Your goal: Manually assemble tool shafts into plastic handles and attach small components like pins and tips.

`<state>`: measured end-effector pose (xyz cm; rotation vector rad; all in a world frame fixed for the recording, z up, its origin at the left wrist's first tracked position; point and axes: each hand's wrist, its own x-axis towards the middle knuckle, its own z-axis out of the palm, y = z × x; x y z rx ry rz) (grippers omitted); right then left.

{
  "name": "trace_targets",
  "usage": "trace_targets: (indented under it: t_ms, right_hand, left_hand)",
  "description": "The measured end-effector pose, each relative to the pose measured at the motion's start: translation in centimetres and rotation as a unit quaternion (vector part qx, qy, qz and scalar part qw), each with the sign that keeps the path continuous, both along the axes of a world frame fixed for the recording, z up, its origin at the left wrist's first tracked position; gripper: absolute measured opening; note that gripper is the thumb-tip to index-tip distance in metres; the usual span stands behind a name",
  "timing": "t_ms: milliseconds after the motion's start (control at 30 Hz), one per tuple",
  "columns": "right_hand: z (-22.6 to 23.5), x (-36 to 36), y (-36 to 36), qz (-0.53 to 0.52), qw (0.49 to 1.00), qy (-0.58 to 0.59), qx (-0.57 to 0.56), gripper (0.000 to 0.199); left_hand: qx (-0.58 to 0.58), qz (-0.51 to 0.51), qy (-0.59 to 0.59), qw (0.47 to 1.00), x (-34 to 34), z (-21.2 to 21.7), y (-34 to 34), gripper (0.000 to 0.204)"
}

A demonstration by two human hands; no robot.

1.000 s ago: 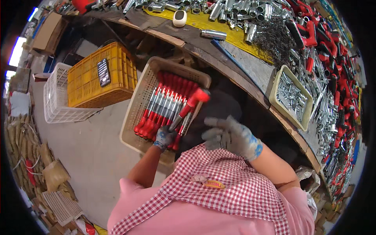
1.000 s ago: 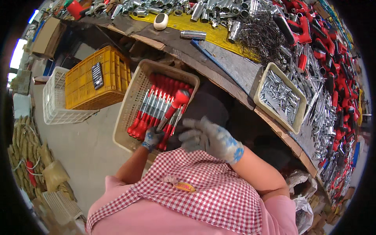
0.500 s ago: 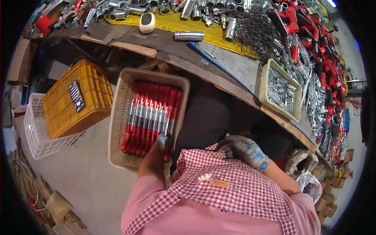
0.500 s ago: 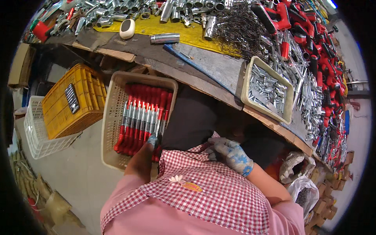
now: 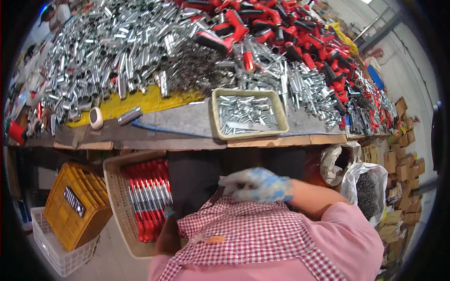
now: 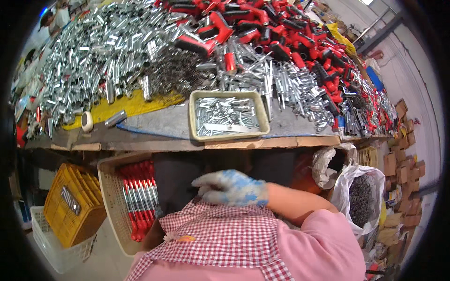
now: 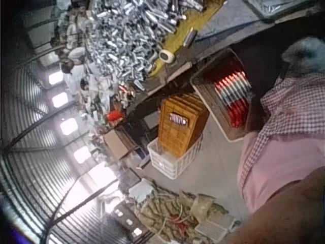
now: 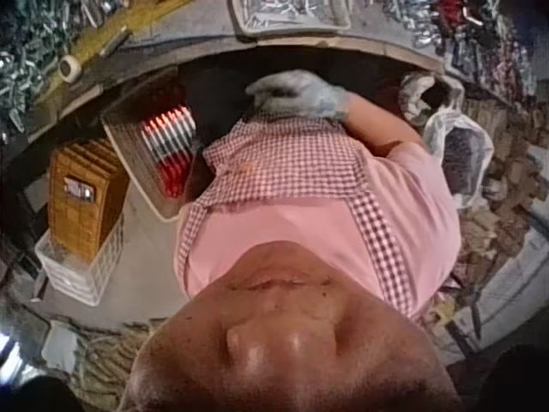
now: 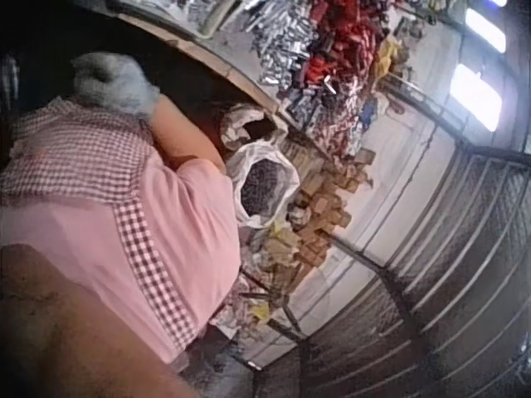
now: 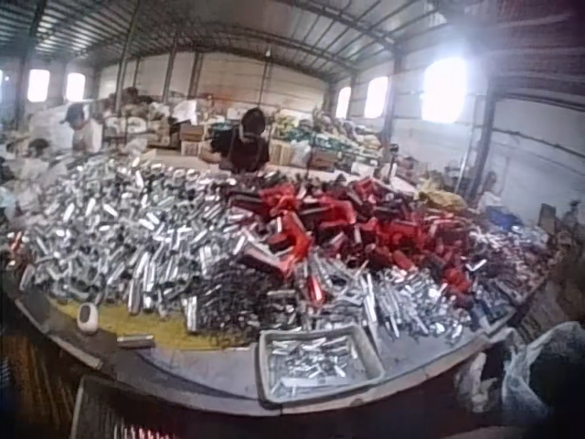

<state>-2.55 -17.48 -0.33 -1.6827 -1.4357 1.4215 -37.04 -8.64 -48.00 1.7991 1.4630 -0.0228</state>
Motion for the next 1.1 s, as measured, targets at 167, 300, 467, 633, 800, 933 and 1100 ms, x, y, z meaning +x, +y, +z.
trace_targets:
  t_ms: [167,300,467,633,800,933,1100]
  right_hand:
    - [4.8,11.3,0.1,-0.186,0.874,-0.402,0.201,0.035]
    - [1.5,18.6,0.7,0.006,0.674,-0.735,0.074,0.041]
    - [-0.7,21.6,0.3,0.05,0.721,-0.65,0.232,0.032]
    - [-1.7,23.9,0.8,-0.236,0.745,-0.402,0.476,0.024]
    - [3.3,15.9,0.0,-0.318,0.82,0.084,0.468,0.053]
    - [2.7,12.1,-2.1,-0.224,0.877,0.161,0.393,0.055]
    - [2.2,8.5,-3.8,-0.192,0.913,0.243,0.266,0.05]
  left_hand:
    - [0.127,0.065,-0.045,0.989,0.9,6.0,3.8,0.036]
    - [0.375,0.118,-0.22,0.893,4.0,16.3,9.1,0.033]
    - [0.45,0.048,-0.246,0.857,11.0,35.5,9.9,0.024]
    - [0.476,-0.015,-0.214,0.853,18.3,42.3,13.0,0.034]
    - [0.39,-0.05,0.004,0.919,24.1,42.6,20.3,0.058]
    - [0.364,-0.089,0.031,0.926,26.5,43.1,22.5,0.075]
    - [0.34,-0.075,0.108,0.931,24.4,45.2,22.7,0.088]
